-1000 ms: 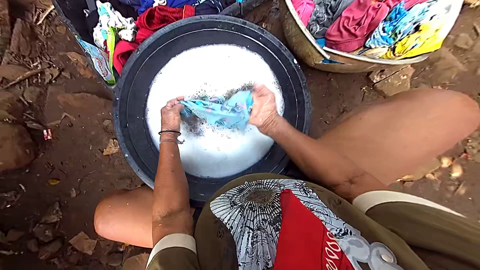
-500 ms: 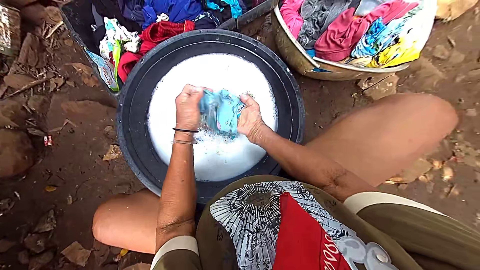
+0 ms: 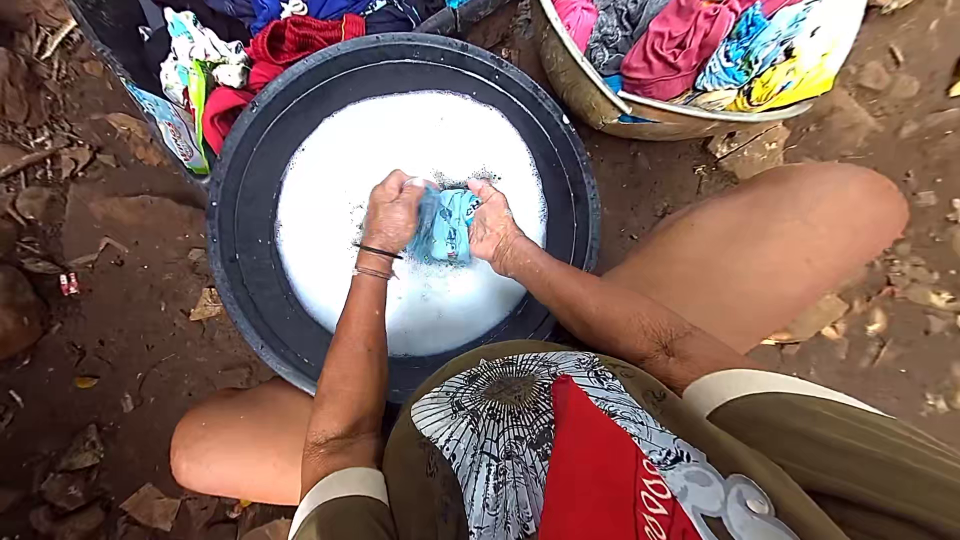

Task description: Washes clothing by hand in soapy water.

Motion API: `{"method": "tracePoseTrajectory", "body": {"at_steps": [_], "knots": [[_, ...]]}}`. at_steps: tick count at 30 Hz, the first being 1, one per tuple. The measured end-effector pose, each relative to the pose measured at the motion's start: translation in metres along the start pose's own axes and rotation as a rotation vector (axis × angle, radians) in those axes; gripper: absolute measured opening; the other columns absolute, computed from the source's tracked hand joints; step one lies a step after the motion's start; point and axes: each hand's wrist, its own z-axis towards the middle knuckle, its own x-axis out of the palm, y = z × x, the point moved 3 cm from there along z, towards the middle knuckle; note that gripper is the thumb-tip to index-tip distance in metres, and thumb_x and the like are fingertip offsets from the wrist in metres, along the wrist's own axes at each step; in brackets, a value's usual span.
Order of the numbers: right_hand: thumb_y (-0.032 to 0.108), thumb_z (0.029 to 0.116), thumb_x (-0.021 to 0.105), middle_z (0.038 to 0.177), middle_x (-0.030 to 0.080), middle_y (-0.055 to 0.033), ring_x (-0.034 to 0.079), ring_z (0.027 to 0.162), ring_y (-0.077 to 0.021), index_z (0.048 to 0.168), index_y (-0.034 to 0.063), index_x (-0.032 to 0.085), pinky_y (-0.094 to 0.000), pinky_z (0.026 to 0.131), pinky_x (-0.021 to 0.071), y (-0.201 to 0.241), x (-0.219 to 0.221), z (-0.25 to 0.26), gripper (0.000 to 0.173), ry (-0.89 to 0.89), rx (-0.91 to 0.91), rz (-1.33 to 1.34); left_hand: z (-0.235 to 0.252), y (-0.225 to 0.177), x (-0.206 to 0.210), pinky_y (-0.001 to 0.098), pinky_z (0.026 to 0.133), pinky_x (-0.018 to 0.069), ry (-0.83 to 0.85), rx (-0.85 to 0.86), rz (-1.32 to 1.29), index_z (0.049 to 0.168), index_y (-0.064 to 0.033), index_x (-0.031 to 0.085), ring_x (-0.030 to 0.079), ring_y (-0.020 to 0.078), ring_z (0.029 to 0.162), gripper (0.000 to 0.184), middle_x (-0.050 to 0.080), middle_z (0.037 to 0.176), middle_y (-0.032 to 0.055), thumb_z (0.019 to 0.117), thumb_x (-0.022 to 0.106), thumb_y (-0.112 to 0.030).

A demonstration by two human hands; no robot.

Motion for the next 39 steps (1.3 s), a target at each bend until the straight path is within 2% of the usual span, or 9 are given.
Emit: {"method": "tracePoseTrajectory", "body": {"at_steps": [3, 6, 11, 15, 20, 25, 30, 34, 39], "knots": [[0.037, 0.1068, 0.039, 0.088, 0.065, -0.0005, 0.065, 0.081, -0.0105, 0.106, 0.0168, 0.057, -0.0303, 0.071, 0.0563, -0.003, 0.014, 0.002, 0.027, 0.104, -0.114, 0.104, -0.024, -0.049, 0.042, 0.0379, 0.080, 0.0539, 0.079, 0.358, 0.228, 0.095, 0.0067, 0.067, 0.066, 0.0189, 0.083, 0.026, 0.068, 0.086, 0.0141, 0.1030, 0.051, -0.011], [0.030, 0.1064, 0.041, 0.090, 0.065, 0.0007, 0.065, 0.083, -0.0076, 0.107, 0.0141, 0.059, -0.0271, 0.075, 0.0559, -0.007, 0.016, 0.002, 0.023, 0.252, -0.297, 0.087, -0.036, -0.037, 0.064, 0.0460, 0.079, 0.0567, -0.181, 0.727, 0.531, 0.084, 0.0045, 0.069, 0.072, 0.0344, 0.082, 0.030, 0.071, 0.081, 0.0205, 0.0987, 0.056, -0.017], [0.019, 0.1084, 0.032, 0.085, 0.057, -0.0018, 0.058, 0.079, -0.0111, 0.096, 0.0091, 0.056, -0.0303, 0.072, 0.0521, 0.007, 0.041, -0.024, 0.029, -0.056, -0.441, -0.171, -0.010, -0.011, 0.027, 0.0595, 0.081, 0.0535, -0.318, 0.094, 0.574, 0.104, 0.0145, 0.063, 0.071, 0.0450, 0.089, 0.037, 0.069, 0.091, 0.0305, 0.1057, 0.044, -0.018], [0.007, 0.1064, 0.038, 0.111, 0.063, -0.0144, 0.059, 0.105, -0.0118, 0.122, -0.0088, 0.058, -0.0259, 0.095, 0.0494, 0.006, 0.010, -0.011, 0.029, 0.119, -0.693, -0.544, -0.043, -0.032, 0.066, 0.0486, 0.055, 0.0547, -0.328, 0.447, 0.642, 0.085, 0.0091, 0.065, 0.071, 0.0356, 0.064, 0.029, 0.067, 0.072, 0.0214, 0.0979, 0.052, -0.014], [0.005, 0.0879, 0.049, 0.066, 0.057, 0.0060, 0.058, 0.060, -0.0038, 0.078, 0.0128, 0.054, -0.0256, 0.061, 0.0529, 0.010, 0.039, -0.042, 0.014, 0.119, -0.515, -0.440, -0.020, -0.001, 0.021, 0.0687, 0.085, 0.0516, -0.011, -0.041, 0.745, 0.113, 0.0134, 0.063, 0.069, 0.0527, 0.099, 0.030, 0.070, 0.104, 0.0338, 0.1009, 0.056, -0.013], [0.020, 0.1043, 0.038, 0.082, 0.063, 0.0026, 0.063, 0.077, -0.0067, 0.095, 0.0090, 0.061, -0.0309, 0.073, 0.0560, 0.067, 0.049, -0.068, 0.027, 0.322, -0.395, -0.668, -0.023, -0.024, -0.052, 0.0464, 0.077, 0.0553, -0.317, 0.048, 0.427, 0.105, 0.0116, 0.061, 0.067, 0.0257, 0.078, 0.042, 0.067, 0.087, 0.0202, 0.1054, 0.052, -0.029], [0.039, 0.1073, 0.013, 0.089, 0.070, -0.0036, 0.069, 0.089, -0.0132, 0.094, 0.0112, 0.063, -0.0383, 0.083, 0.0585, 0.115, 0.012, -0.045, 0.059, 0.415, -0.649, -0.028, -0.019, -0.018, -0.127, 0.0232, 0.066, 0.0513, -0.770, 0.154, 0.076, 0.094, -0.0055, 0.053, 0.055, 0.0014, 0.066, 0.022, 0.053, 0.074, -0.0053, 0.1075, 0.045, -0.021], [0.061, 0.1038, 0.007, 0.122, 0.067, -0.0093, 0.064, 0.111, -0.0204, 0.139, 0.0092, 0.052, -0.0462, 0.094, 0.0549, 0.021, -0.016, 0.012, 0.077, 0.221, -0.219, -0.036, 0.002, 0.040, -0.103, 0.0507, 0.106, 0.0493, -0.246, -0.142, 0.327, 0.142, 0.0136, 0.045, 0.059, 0.0394, 0.125, 0.053, 0.053, 0.141, 0.0336, 0.0934, 0.060, -0.001], [0.058, 0.1022, 0.013, 0.083, 0.070, -0.0036, 0.068, 0.081, -0.0151, 0.089, 0.0125, 0.065, -0.0377, 0.075, 0.0585, 0.019, 0.009, -0.019, 0.070, 0.333, -0.212, 0.004, 0.005, 0.091, -0.041, 0.0641, 0.113, 0.0381, 0.251, -0.154, 0.761, 0.141, -0.0034, 0.060, 0.044, 0.0496, 0.139, 0.061, 0.048, 0.148, 0.0309, 0.0836, 0.080, -0.009]]}}
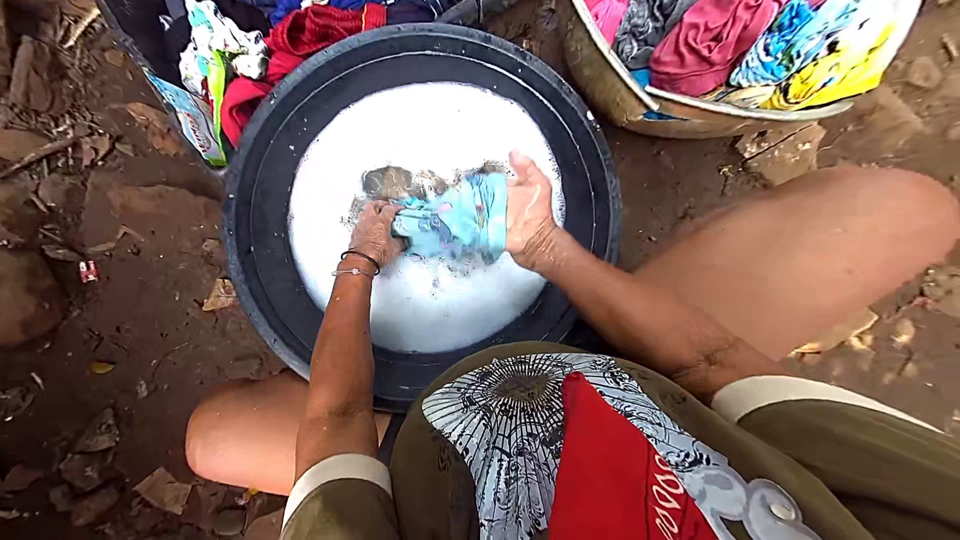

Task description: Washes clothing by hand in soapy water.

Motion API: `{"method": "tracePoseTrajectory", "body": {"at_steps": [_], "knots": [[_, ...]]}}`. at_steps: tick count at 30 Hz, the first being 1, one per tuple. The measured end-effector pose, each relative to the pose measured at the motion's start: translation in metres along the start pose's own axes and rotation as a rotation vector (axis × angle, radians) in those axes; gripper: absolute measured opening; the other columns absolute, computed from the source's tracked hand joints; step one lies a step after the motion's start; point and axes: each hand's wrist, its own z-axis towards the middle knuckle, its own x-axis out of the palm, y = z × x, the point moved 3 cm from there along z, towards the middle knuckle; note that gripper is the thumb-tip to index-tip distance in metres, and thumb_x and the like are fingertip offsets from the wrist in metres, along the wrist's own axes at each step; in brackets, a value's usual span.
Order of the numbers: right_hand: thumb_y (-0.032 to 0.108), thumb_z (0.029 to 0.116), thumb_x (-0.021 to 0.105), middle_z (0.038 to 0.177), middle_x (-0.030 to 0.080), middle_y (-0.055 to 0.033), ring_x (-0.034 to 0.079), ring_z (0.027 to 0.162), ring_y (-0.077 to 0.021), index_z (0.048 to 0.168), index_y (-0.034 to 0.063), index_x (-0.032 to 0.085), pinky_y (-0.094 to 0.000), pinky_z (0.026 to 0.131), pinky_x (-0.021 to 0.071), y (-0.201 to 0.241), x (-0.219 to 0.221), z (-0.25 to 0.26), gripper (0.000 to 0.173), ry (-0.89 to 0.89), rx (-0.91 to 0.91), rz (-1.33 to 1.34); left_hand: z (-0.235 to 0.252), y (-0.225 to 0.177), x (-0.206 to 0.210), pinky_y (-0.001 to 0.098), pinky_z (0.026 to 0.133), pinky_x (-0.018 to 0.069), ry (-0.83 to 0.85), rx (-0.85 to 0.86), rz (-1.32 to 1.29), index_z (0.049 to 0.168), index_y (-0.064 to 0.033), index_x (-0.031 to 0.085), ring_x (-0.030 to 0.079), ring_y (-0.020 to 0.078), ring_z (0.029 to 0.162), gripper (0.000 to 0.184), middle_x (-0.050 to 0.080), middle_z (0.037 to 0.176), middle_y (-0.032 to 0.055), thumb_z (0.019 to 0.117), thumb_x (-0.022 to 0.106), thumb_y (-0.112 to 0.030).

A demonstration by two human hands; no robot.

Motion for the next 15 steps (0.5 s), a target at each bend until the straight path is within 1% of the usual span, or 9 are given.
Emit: {"method": "tracePoseTrajectory", "body": {"at_steps": [2, 4, 5, 7, 8, 10, 12, 13, 15], "knots": [[0.060, 0.1033, 0.012, 0.088, 0.071, -0.0060, 0.069, 0.085, -0.0162, 0.097, 0.0092, 0.065, -0.0385, 0.080, 0.0590, 0.031, 0.008, 0.003, 0.073, -0.026, -0.116, 0.065, 0.003, -0.002, -0.004, 0.0598, 0.116, 0.0362, -0.063, 0.044, -0.093, 0.126, 0.0072, 0.066, 0.049, 0.0475, 0.136, 0.034, 0.056, 0.140, 0.0322, 0.0956, 0.068, -0.009], [0.060, 0.1038, 0.011, 0.092, 0.071, -0.0082, 0.070, 0.089, -0.0179, 0.102, 0.0075, 0.063, -0.0397, 0.081, 0.0591, 0.039, -0.003, 0.010, 0.074, -0.102, -0.150, 0.129, -0.002, -0.002, -0.018, 0.0513, 0.117, 0.0373, -0.202, 0.032, -0.375, 0.124, 0.0135, 0.064, 0.053, 0.0400, 0.134, 0.030, 0.057, 0.138, 0.0315, 0.1009, 0.057, -0.005], [0.061, 0.1031, 0.011, 0.099, 0.070, -0.0094, 0.069, 0.094, -0.0197, 0.111, 0.0072, 0.061, -0.0421, 0.085, 0.0582, 0.034, -0.015, 0.013, 0.074, -0.137, -0.117, 0.155, -0.007, -0.003, -0.026, 0.0446, 0.113, 0.0422, -0.289, 0.003, -0.565, 0.128, 0.0120, 0.062, 0.057, 0.0311, 0.129, 0.032, 0.060, 0.136, 0.0263, 0.1021, 0.053, -0.005], [0.063, 0.1020, 0.014, 0.119, 0.066, -0.0102, 0.065, 0.111, -0.0234, 0.131, 0.0106, 0.055, -0.0489, 0.096, 0.0544, 0.014, -0.032, 0.015, 0.072, -0.199, 0.006, 0.183, -0.015, -0.010, -0.035, 0.0294, 0.087, 0.0553, -0.475, 0.016, -0.971, 0.123, 0.0041, 0.066, 0.067, 0.0100, 0.097, 0.031, 0.071, 0.112, 0.0081, 0.0985, 0.049, -0.006], [0.063, 0.1022, 0.014, 0.126, 0.065, -0.0085, 0.062, 0.118, -0.0231, 0.138, 0.0135, 0.051, -0.0498, 0.099, 0.0525, 0.002, -0.035, 0.013, 0.072, -0.221, 0.063, 0.166, -0.020, -0.020, -0.040, 0.0272, 0.078, 0.0569, -0.496, 0.058, -1.108, 0.119, 0.0008, 0.067, 0.067, 0.0063, 0.088, 0.030, 0.073, 0.105, 0.0028, 0.0977, 0.047, -0.006], [0.061, 0.1036, 0.015, 0.129, 0.064, -0.0059, 0.061, 0.120, -0.0215, 0.141, 0.0166, 0.049, -0.0492, 0.100, 0.0524, -0.019, -0.028, 0.009, 0.067, -0.230, 0.143, 0.122, -0.028, -0.050, -0.046, 0.0282, 0.080, 0.0577, -0.430, 0.192, -1.172, 0.115, 0.0004, 0.069, 0.068, 0.0068, 0.092, 0.030, 0.073, 0.111, 0.0028, 0.0968, 0.045, -0.006], [0.058, 0.1053, 0.020, 0.126, 0.065, -0.0055, 0.062, 0.117, -0.0207, 0.139, 0.0174, 0.051, -0.0484, 0.098, 0.0534, -0.031, -0.013, 0.008, 0.061, -0.204, 0.199, 0.117, -0.034, -0.087, -0.042, 0.0322, 0.091, 0.0566, -0.352, 0.361, -1.004, 0.110, 0.0046, 0.070, 0.068, 0.0115, 0.103, 0.030, 0.071, 0.117, 0.0105, 0.0954, 0.047, -0.006], [0.054, 0.1060, 0.024, 0.116, 0.067, -0.0044, 0.065, 0.108, -0.0187, 0.130, 0.0174, 0.055, -0.0452, 0.092, 0.0556, -0.034, -0.005, 0.009, 0.054, -0.201, 0.199, 0.128, -0.037, -0.105, -0.036, 0.0343, 0.096, 0.0550, -0.329, 0.455, -0.869, 0.109, 0.0066, 0.071, 0.068, 0.0151, 0.106, 0.029, 0.071, 0.116, 0.0151, 0.0950, 0.048, -0.004], [0.039, 0.1081, 0.033, 0.087, 0.067, 0.0016, 0.066, 0.082, -0.0089, 0.103, 0.0177, 0.060, -0.0293, 0.073, 0.0568, -0.041, 0.000, 0.016, 0.035, -0.211, 0.087, 0.189, -0.042, -0.132, -0.010, 0.0413, 0.102, 0.0510, -0.352, 0.627, -0.524, 0.104, 0.0045, 0.073, 0.068, 0.0244, 0.111, 0.026, 0.073, 0.110, 0.0188, 0.0932, 0.056, -0.010]]}}
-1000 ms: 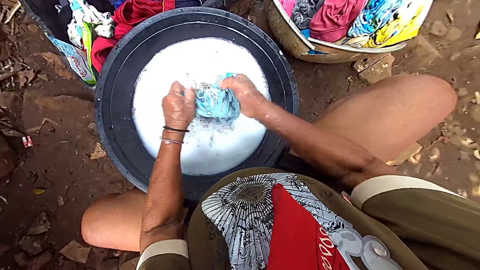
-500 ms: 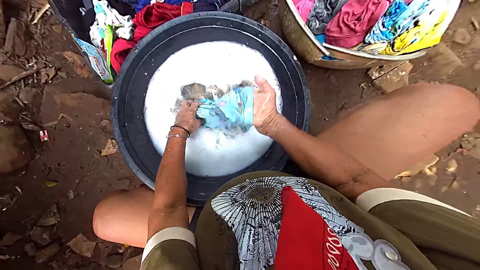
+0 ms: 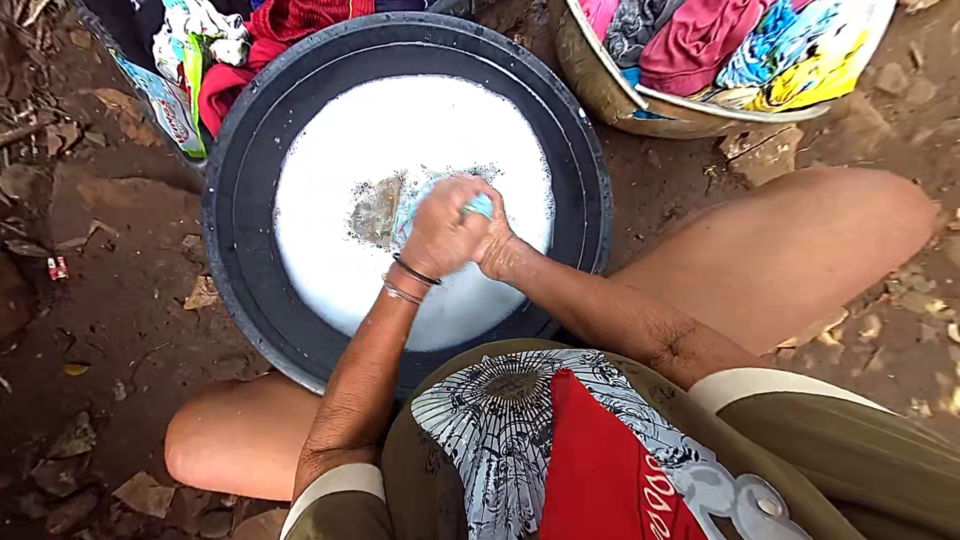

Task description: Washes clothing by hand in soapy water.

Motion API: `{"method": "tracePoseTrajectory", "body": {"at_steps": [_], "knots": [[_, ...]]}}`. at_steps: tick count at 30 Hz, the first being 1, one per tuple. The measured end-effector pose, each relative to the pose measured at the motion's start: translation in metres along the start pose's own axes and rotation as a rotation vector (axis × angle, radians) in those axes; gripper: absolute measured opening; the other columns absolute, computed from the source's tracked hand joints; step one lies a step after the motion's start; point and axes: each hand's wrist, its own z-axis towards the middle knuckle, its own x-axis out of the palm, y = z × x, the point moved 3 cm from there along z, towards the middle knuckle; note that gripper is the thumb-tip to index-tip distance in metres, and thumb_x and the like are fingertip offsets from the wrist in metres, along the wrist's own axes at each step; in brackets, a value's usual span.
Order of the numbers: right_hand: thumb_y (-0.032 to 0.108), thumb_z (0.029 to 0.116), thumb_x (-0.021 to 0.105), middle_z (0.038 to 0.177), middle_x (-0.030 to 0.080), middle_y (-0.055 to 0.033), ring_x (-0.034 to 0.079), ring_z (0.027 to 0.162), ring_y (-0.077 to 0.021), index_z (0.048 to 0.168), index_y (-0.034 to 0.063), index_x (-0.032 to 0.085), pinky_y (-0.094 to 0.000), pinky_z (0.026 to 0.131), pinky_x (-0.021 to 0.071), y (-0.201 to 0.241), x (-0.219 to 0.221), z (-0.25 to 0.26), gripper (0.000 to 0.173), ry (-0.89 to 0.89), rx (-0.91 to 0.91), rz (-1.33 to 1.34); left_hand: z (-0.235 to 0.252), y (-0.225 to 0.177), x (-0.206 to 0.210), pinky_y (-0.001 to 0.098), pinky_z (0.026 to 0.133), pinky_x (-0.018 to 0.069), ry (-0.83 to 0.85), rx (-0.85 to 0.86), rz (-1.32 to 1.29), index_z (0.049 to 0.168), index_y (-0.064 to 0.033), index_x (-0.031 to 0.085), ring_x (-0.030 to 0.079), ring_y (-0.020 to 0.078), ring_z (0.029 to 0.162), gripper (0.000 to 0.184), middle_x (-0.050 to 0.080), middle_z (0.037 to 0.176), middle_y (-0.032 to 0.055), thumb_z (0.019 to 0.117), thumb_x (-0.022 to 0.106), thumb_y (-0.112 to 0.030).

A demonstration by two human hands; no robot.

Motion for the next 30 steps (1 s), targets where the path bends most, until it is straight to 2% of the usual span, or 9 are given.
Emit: {"method": "tracePoseTrajectory", "body": {"at_steps": [4, 7, 9, 12, 15, 19, 22, 27, 30], "knots": [[0.030, 0.1092, 0.032, 0.088, 0.065, 0.0003, 0.064, 0.080, -0.0069, 0.107, 0.0126, 0.059, -0.0265, 0.071, 0.0555, -0.006, 0.001, -0.005, 0.032, 0.004, -0.160, -0.022, -0.018, 0.004, 0.024, 0.0527, 0.089, 0.0543, -0.146, 0.189, 0.460, 0.096, 0.0052, 0.071, 0.070, 0.0397, 0.097, 0.030, 0.073, 0.097, 0.0236, 0.0898, 0.064, -0.024], [0.019, 0.1103, 0.035, 0.109, 0.061, -0.0062, 0.059, 0.103, -0.0147, 0.120, 0.0081, 0.057, -0.0362, 0.089, 0.0519, 0.002, 0.021, -0.038, 0.026, -0.169, -0.188, -0.351, -0.011, 0.016, -0.004, 0.0580, 0.079, 0.0556, -0.226, -0.211, 0.505, 0.098, 0.0123, 0.067, 0.072, 0.0445, 0.092, 0.029, 0.070, 0.095, 0.0298, 0.0886, 0.059, -0.014], [0.013, 0.1079, 0.042, 0.104, 0.061, -0.0081, 0.059, 0.099, -0.0142, 0.114, 0.0026, 0.059, -0.0337, 0.087, 0.0519, 0.005, 0.018, -0.028, 0.021, -0.177, -0.324, -0.528, -0.004, 0.002, -0.002, 0.0602, 0.079, 0.0540, -0.127, -0.325, 0.537, 0.098, 0.0127, 0.065, 0.070, 0.0460, 0.094, 0.029, 0.069, 0.097, 0.0305, 0.0907, 0.057, -0.014], [0.007, 0.1055, 0.039, 0.097, 0.064, -0.0067, 0.060, 0.091, -0.0051, 0.109, -0.0050, 0.062, -0.0214, 0.085, 0.0513, 0.015, 0.013, -0.015, 0.026, 0.004, -0.501, -0.698, -0.012, -0.019, 0.023, 0.0506, 0.068, 0.0582, -0.231, -0.076, 0.584, 0.087, 0.0074, 0.068, 0.072, 0.0390, 0.083, 0.026, 0.071, 0.087, 0.0245, 0.0857, 0.064, -0.018], [0.014, 0.1074, 0.042, 0.098, 0.064, -0.0104, 0.061, 0.090, -0.0135, 0.112, -0.0037, 0.063, -0.0328, 0.083, 0.0528, 0.013, 0.023, -0.030, 0.028, -0.115, -0.373, -0.751, -0.008, 0.004, -0.002, 0.0623, 0.086, 0.0536, -0.087, -0.413, 0.473, 0.112, 0.0171, 0.063, 0.070, 0.0484, 0.098, 0.034, 0.068, 0.103, 0.0344, 0.0982, 0.053, -0.012], [0.016, 0.1001, 0.053, 0.081, 0.057, -0.0034, 0.057, 0.072, -0.0110, 0.097, 0.0035, 0.059, -0.0314, 0.068, 0.0514, 0.014, 0.031, -0.031, 0.014, -0.122, -0.217, -0.809, -0.005, 0.019, -0.030, 0.0644, 0.088, 0.0513, -0.064, -0.628, 0.524, 0.112, 0.0148, 0.061, 0.069, 0.0492, 0.100, 0.033, 0.068, 0.102, 0.0335, 0.1043, 0.047, -0.014], [0.019, 0.1057, 0.051, 0.094, 0.064, -0.0068, 0.062, 0.084, -0.0111, 0.112, -0.0021, 0.063, -0.0333, 0.081, 0.0536, 0.055, 0.035, -0.041, 0.024, 0.082, -0.172, -1.045, -0.014, 0.019, -0.072, 0.0643, 0.093, 0.0490, -0.192, -0.594, 0.530, 0.112, 0.0188, 0.060, 0.066, 0.0497, 0.104, 0.041, 0.066, 0.105, 0.0368, 0.1066, 0.043, -0.019], [0.018, 0.1059, 0.033, 0.081, 0.071, 0.0068, 0.068, 0.078, -0.0032, 0.089, 0.0181, 0.065, -0.0258, 0.074, 0.0598, 0.135, 0.044, -0.056, 0.036, 0.371, -0.320, -0.629, -0.028, 0.029, -0.136, 0.0456, 0.080, 0.0503, -0.482, -0.392, 0.588, 0.095, 0.0116, 0.060, 0.066, 0.0291, 0.083, 0.045, 0.065, 0.086, 0.0244, 0.1066, 0.042, -0.028], [0.045, 0.1081, 0.013, 0.090, 0.069, -0.0036, 0.068, 0.087, -0.0132, 0.105, 0.0077, 0.063, -0.0387, 0.081, 0.0581, 0.110, 0.026, -0.015, 0.062, 0.117, -0.370, -0.472, -0.014, 0.058, -0.126, 0.0568, 0.106, 0.0453, -0.287, -0.638, 0.556, 0.124, 0.0144, 0.057, 0.060, 0.0444, 0.119, 0.047, 0.061, 0.124, 0.0348, 0.1067, 0.046, -0.027]]}}
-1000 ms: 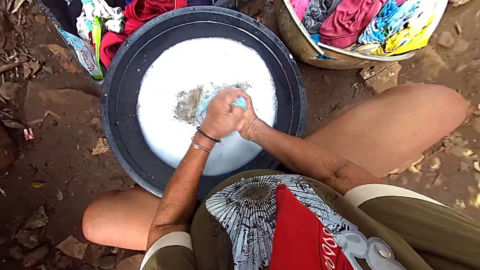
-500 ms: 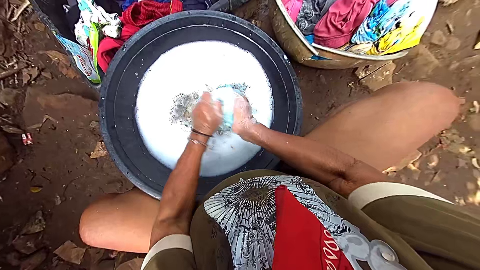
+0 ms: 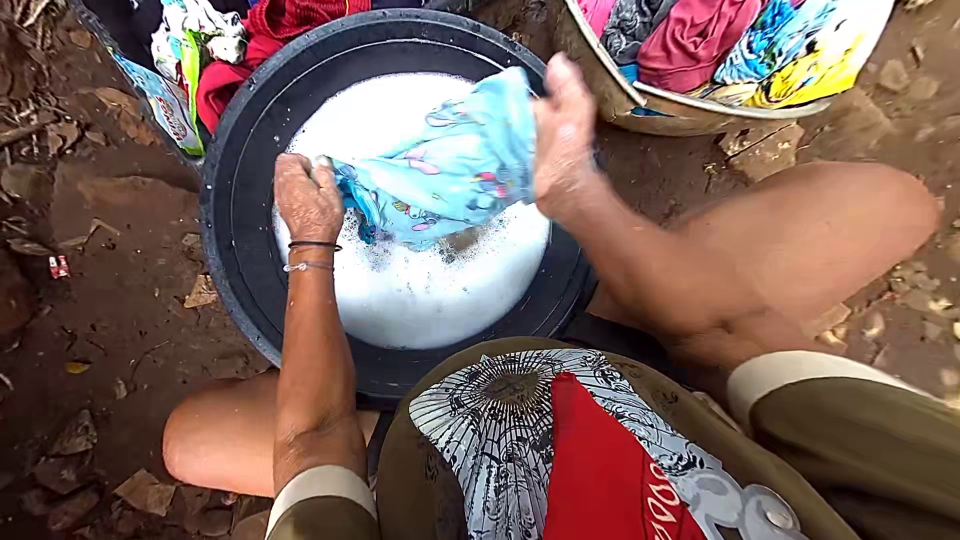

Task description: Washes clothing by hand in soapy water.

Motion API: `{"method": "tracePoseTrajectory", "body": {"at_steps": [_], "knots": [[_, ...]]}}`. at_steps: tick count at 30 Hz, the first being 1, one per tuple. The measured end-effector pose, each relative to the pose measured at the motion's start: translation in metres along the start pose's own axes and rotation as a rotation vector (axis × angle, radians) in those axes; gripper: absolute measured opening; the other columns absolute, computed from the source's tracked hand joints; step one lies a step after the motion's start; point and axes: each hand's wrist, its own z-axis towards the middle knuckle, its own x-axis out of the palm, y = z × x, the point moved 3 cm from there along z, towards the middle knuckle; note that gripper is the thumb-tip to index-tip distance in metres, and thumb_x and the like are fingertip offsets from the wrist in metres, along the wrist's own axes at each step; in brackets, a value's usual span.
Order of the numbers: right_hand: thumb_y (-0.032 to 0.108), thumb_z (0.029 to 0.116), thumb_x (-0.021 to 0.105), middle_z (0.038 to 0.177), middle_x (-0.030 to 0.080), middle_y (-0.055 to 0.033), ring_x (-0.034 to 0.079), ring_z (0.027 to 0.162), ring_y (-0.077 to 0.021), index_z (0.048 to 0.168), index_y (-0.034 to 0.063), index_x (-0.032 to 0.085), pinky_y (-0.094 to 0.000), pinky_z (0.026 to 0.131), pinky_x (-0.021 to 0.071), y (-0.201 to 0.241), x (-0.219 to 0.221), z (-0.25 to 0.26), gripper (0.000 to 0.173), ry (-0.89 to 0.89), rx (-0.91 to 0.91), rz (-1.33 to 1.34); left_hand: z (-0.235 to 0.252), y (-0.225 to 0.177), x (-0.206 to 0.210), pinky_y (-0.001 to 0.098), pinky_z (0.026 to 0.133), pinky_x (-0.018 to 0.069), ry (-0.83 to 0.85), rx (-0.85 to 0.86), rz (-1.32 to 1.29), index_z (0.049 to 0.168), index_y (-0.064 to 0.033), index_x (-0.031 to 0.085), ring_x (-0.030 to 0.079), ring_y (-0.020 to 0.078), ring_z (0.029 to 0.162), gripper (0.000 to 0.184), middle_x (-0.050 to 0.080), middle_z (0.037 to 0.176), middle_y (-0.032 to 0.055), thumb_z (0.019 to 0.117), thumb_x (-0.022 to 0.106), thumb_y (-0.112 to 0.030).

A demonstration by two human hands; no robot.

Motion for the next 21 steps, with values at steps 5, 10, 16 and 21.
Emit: {"method": "tracePoseTrajectory", "body": {"at_steps": [5, 10, 16, 21], "knots": [[0.030, 0.1099, 0.036, 0.145, 0.052, -0.0191, 0.054, 0.130, -0.0250, 0.147, 0.0004, 0.044, -0.0442, 0.107, 0.0463, -0.135, -0.039, -0.003, 0.048, 0.005, 0.433, -0.360, -0.015, 0.035, 0.095, 0.0725, 0.115, 0.0274, 0.435, 0.036, 0.309, 0.154, 0.0017, 0.040, 0.032, 0.0496, 0.149, 0.069, 0.038, 0.158, 0.0301, 0.0964, 0.064, -0.027], [0.009, 0.0974, 0.051, 0.101, 0.061, -0.0137, 0.060, 0.088, -0.0197, 0.113, -0.0035, 0.059, -0.0402, 0.080, 0.0523, -0.100, -0.022, -0.012, 0.022, 0.050, 0.445, -0.490, -0.010, 0.039, 0.106, 0.0657, 0.115, 0.0350, 0.607, 0.005, 0.295, 0.143, 0.0077, 0.050, 0.046, 0.0497, 0.139, 0.062, 0.049, 0.146, 0.0337, 0.0909, 0.073, -0.017], [0.036, 0.1057, 0.023, 0.098, 0.067, -0.0067, 0.067, 0.093, -0.0179, 0.107, 0.0113, 0.058, -0.0411, 0.082, 0.0576, -0.037, -0.010, 0.004, 0.043, -0.068, 0.075, 0.387, -0.010, 0.040, 0.082, 0.0589, 0.117, 0.0357, 0.549, 0.085, 0.072, 0.132, 0.0094, 0.061, 0.051, 0.0452, 0.136, 0.039, 0.057, 0.139, 0.0319, 0.0951, 0.063, -0.004], [0.063, 0.1009, 0.005, 0.120, 0.066, -0.0100, 0.064, 0.110, -0.0220, 0.133, 0.0096, 0.054, -0.0453, 0.093, 0.0543, -0.103, -0.024, -0.017, 0.080, 0.052, 0.390, 0.302, -0.008, 0.025, 0.063, 0.0402, 0.102, 0.0500, 0.258, -0.086, -0.493, 0.134, 0.0066, 0.059, 0.062, 0.0236, 0.119, 0.041, 0.062, 0.133, 0.0225, 0.0940, 0.054, -0.001]]}}
